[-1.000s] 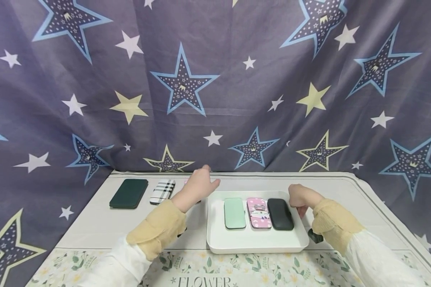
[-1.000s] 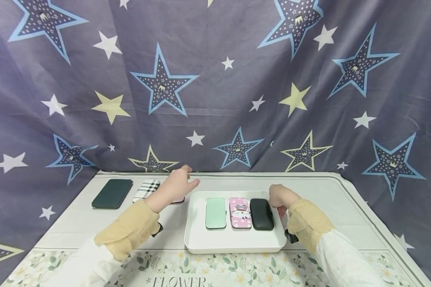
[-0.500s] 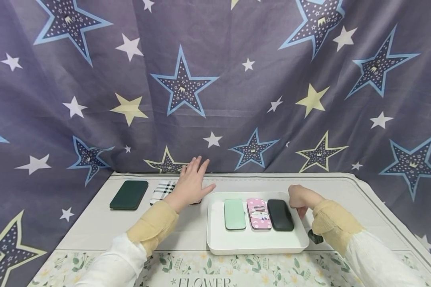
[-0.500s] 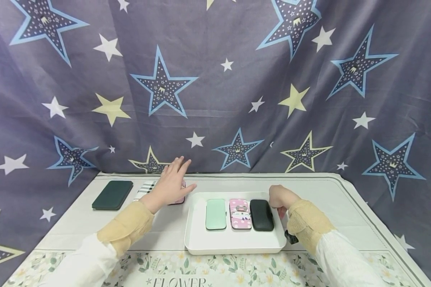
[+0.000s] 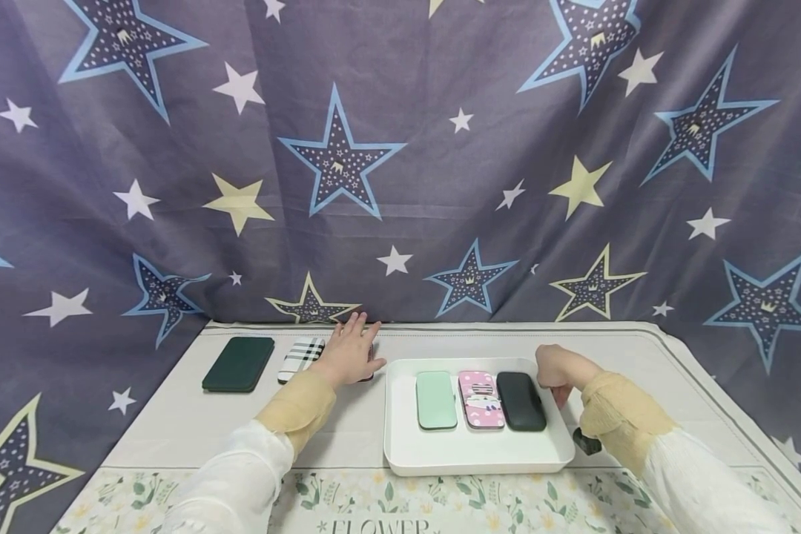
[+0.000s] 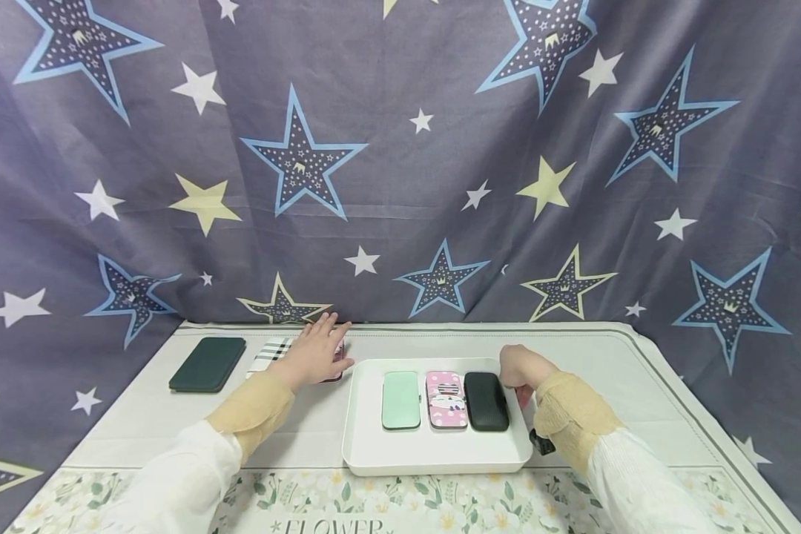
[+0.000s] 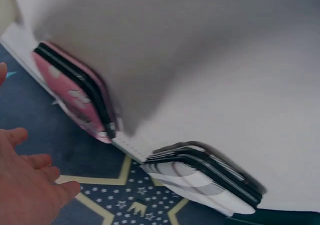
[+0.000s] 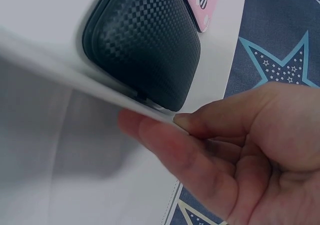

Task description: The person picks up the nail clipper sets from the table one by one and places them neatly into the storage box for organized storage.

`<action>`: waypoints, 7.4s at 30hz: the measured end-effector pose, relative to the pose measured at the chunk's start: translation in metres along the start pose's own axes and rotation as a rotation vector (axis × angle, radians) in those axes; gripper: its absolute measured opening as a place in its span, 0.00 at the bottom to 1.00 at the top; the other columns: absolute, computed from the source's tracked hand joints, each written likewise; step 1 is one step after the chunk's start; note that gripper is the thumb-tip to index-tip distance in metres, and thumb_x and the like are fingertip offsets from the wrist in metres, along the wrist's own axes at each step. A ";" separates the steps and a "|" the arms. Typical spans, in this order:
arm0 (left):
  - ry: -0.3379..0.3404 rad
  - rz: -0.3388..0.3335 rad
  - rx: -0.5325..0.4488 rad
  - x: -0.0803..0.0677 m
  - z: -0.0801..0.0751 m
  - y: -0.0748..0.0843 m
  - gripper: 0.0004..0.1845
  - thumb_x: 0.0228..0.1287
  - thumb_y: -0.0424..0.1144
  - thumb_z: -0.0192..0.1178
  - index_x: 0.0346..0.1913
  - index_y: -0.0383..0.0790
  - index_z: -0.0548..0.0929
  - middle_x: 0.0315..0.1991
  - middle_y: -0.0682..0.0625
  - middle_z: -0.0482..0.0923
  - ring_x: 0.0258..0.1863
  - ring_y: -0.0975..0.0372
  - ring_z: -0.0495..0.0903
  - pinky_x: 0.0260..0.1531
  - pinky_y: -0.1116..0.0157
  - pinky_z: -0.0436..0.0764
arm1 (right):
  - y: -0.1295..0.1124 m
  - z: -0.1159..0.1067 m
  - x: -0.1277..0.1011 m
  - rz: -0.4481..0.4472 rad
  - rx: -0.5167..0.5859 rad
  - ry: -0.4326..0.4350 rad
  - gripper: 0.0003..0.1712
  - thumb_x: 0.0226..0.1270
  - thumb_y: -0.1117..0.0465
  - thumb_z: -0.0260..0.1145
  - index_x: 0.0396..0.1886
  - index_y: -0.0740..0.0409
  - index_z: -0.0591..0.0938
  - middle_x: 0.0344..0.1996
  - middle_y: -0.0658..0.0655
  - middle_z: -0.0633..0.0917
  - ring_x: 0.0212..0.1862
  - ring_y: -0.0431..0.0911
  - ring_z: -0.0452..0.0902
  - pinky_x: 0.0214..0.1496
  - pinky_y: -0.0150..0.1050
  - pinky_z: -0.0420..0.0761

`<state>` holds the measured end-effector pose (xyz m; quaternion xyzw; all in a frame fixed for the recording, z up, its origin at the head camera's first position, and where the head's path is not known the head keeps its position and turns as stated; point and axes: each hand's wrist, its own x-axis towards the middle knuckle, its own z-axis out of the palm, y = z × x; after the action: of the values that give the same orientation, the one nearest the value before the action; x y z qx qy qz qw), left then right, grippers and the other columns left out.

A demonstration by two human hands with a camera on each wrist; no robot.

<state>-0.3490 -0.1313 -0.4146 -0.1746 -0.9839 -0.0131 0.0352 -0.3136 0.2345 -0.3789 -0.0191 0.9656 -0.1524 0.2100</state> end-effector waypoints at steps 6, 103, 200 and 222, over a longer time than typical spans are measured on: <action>-0.052 -0.094 -0.044 0.002 0.007 -0.008 0.39 0.65 0.59 0.51 0.72 0.40 0.58 0.71 0.32 0.50 0.72 0.43 0.47 0.69 0.44 0.52 | 0.000 0.002 -0.001 -0.010 0.008 0.000 0.06 0.56 0.78 0.50 0.29 0.73 0.75 0.14 0.62 0.82 0.16 0.47 0.82 0.22 0.34 0.82; 0.032 -0.677 -1.430 0.014 -0.012 -0.034 0.16 0.64 0.27 0.55 0.50 0.20 0.69 0.18 0.48 0.75 0.14 0.65 0.77 0.15 0.71 0.79 | 0.003 0.000 0.004 0.004 0.027 -0.015 0.14 0.56 0.77 0.52 0.43 0.83 0.72 0.16 0.63 0.82 0.16 0.48 0.82 0.22 0.36 0.83; -0.242 -0.466 -1.434 0.036 -0.001 0.217 0.09 0.54 0.26 0.66 0.32 0.30 0.74 0.24 0.39 0.82 0.16 0.59 0.79 0.27 0.62 0.85 | 0.001 -0.002 0.002 0.012 0.052 -0.026 0.13 0.52 0.78 0.51 0.38 0.82 0.72 0.15 0.63 0.82 0.17 0.48 0.82 0.21 0.36 0.83; -0.254 -0.451 -1.436 0.036 -0.002 0.230 0.10 0.53 0.21 0.63 0.34 0.27 0.71 0.24 0.35 0.80 0.33 0.43 0.84 0.26 0.62 0.85 | 0.003 -0.001 0.003 -0.009 0.045 -0.012 0.08 0.50 0.78 0.50 0.31 0.78 0.73 0.13 0.63 0.82 0.15 0.48 0.81 0.20 0.36 0.82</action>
<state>-0.3034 0.0968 -0.4069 0.0502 -0.7421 -0.6366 -0.2040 -0.3164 0.2374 -0.3800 -0.0194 0.9605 -0.1749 0.2156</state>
